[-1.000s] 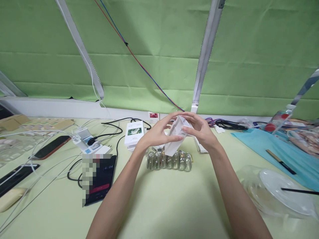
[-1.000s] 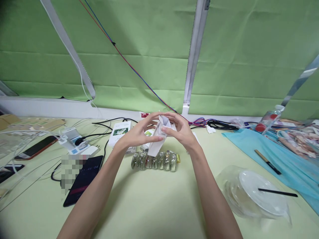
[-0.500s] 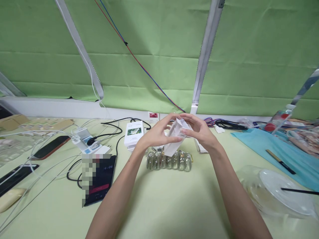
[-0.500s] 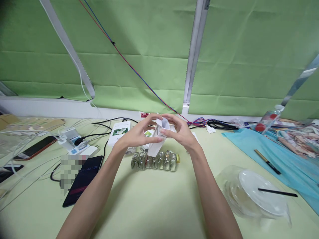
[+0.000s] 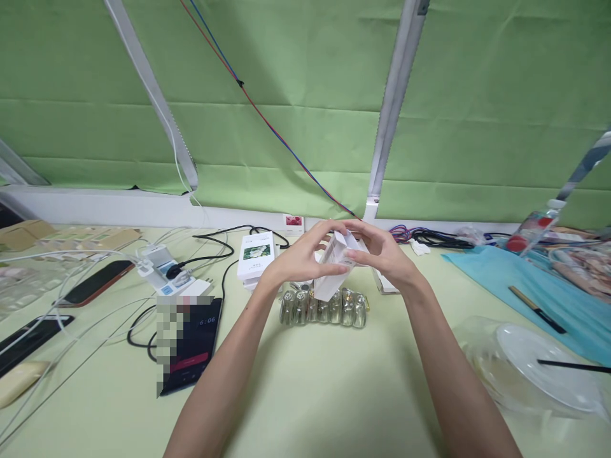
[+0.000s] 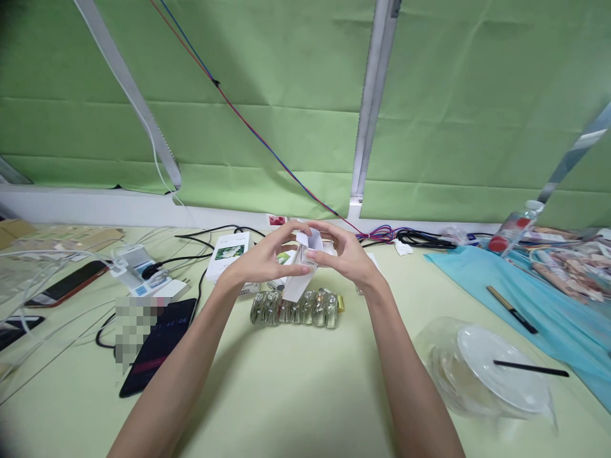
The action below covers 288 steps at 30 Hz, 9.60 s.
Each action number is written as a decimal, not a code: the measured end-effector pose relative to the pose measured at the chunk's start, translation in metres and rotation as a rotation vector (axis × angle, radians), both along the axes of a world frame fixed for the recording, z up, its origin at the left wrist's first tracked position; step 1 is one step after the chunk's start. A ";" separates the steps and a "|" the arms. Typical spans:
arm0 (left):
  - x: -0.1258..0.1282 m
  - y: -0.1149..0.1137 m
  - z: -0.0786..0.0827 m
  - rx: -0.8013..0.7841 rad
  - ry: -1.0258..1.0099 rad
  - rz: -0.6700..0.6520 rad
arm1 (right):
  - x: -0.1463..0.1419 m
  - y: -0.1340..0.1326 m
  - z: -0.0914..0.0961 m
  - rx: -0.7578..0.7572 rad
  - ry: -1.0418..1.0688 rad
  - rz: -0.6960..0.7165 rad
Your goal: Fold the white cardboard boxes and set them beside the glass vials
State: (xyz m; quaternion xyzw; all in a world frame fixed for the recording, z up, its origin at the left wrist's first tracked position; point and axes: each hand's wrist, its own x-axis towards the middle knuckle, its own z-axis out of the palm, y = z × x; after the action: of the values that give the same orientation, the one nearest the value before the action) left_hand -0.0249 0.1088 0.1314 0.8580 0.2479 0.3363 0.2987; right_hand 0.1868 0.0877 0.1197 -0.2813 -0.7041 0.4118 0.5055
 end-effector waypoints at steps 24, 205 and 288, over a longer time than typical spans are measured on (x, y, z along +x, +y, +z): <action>0.002 -0.001 0.000 -0.028 -0.005 0.012 | 0.005 -0.005 0.005 -0.027 -0.013 0.068; 0.013 0.030 -0.032 -0.396 -0.212 0.365 | 0.025 0.039 -0.045 -0.376 0.013 -0.489; 0.009 0.032 -0.032 -0.243 0.074 0.485 | 0.043 0.051 -0.074 -0.233 -1.080 -0.343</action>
State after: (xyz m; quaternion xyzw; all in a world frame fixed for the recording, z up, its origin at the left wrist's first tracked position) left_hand -0.0158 0.1412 0.0993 0.7432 0.4954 0.3343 0.3009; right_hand 0.2294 0.1386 0.0454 -0.6156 -0.7565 0.1970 0.0995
